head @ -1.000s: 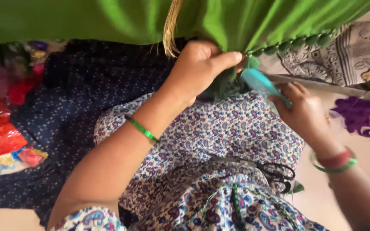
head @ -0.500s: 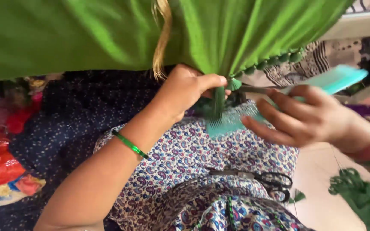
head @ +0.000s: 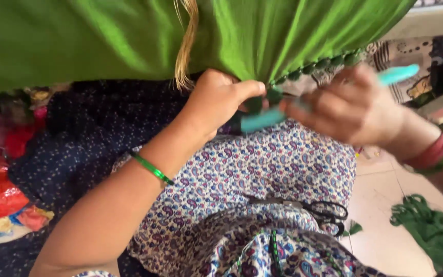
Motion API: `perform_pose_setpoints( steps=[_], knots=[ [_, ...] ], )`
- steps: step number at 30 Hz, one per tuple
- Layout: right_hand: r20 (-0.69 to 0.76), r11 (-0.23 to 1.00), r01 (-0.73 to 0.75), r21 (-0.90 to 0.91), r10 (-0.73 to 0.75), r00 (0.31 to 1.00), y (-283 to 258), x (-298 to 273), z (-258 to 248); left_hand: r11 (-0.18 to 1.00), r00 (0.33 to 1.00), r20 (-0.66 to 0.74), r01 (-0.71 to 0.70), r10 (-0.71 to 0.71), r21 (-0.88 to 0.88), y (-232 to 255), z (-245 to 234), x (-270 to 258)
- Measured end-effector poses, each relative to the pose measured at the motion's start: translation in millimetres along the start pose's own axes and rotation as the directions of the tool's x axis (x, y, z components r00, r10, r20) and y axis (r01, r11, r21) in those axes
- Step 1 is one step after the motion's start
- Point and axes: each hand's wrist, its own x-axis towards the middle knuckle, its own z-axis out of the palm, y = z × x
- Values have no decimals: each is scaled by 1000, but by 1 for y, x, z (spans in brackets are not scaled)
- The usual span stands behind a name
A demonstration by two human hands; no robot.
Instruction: The person is attaching decorative green tassels to the edge of a green fabric using a needle and thread.
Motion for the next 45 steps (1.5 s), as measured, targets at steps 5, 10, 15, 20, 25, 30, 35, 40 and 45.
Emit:
perform_pose_setpoints(
  steps=[5, 10, 15, 20, 25, 30, 35, 40, 45],
  knots=[
    [-77, 996, 92, -17, -93, 993, 14, 16, -14, 984, 996, 33, 87, -83, -154, 7, -1, -1],
    [-102, 996, 91, -11, -92, 991, 4, 1, 6, 995, 998, 21, 53, -52, -85, 8, 0, 3],
    [-119, 996, 89, -18, -91, 989, 7, 11, 0, 971, 991, 45, 130, -124, -202, 4, -2, -2],
    [-127, 987, 125, 104, -112, 986, 13, -5, 14, 1000, 999, 47, 10, -10, -8, 8, -3, 2],
    [-74, 998, -14, 56, 19, 997, 1, -4, 11, 991, 997, 54, 63, -57, -116, 2, 0, 2],
    [-109, 995, 77, 64, -70, 992, -1, -18, 19, 988, 995, 20, 103, -102, -113, 9, 1, 4],
    [-57, 999, -33, -28, 31, 998, 3, 0, 7, 999, 999, -6, 31, -31, -10, -2, 2, 7],
    [-34, 994, 66, -87, -69, 997, 7, 0, 5, 997, 1000, -25, 4, -7, -83, 7, 3, 5],
    [-83, 996, -22, -87, 14, 996, 2, 12, -4, 1000, 999, -34, 10, -9, 14, -10, 2, 6]
  ],
)
